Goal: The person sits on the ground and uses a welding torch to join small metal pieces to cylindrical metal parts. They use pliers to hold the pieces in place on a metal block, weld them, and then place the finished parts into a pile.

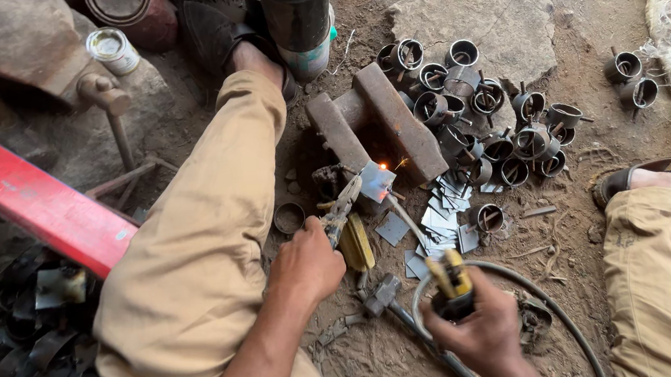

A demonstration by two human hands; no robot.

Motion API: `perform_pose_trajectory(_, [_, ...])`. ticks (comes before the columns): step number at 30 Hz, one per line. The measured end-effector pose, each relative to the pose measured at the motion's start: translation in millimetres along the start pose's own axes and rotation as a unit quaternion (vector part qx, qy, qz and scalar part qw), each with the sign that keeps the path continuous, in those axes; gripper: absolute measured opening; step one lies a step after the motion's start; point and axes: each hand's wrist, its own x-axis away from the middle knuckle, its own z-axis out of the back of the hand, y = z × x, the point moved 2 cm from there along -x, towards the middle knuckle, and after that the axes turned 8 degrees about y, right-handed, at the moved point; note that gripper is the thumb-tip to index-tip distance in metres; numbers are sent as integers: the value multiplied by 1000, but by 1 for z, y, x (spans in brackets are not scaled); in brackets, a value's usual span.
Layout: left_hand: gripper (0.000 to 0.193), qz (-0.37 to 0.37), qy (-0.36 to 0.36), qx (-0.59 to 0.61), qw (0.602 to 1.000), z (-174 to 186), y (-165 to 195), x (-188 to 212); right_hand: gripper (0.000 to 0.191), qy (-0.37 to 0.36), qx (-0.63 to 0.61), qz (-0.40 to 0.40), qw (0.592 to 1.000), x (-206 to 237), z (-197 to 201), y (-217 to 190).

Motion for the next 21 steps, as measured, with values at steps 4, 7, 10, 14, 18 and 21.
perform_pose_trajectory(4, [47,4,2,-5,1000,-3,-5,2,40,-45,41,13,998,16,-15,-10])
perform_pose_trajectory(7, [49,-6,10,-12,1000,-5,-8,1,50,-49,87,28,995,15,-22,-19])
perform_pose_trajectory(10, [49,-16,19,-18,1000,-6,-10,0,49,-71,133,8,989,12,-26,-27])
perform_pose_trajectory(14, [48,-28,29,-32,999,-8,-14,-3,49,-61,121,30,990,7,-26,-34])
perform_pose_trajectory(18, [45,-39,46,-46,997,-11,-17,-5,46,-49,96,44,993,5,-25,-38])
perform_pose_trajectory(21, [45,-40,51,-48,997,-11,-17,-6,46,-51,98,64,992,3,-26,-40])
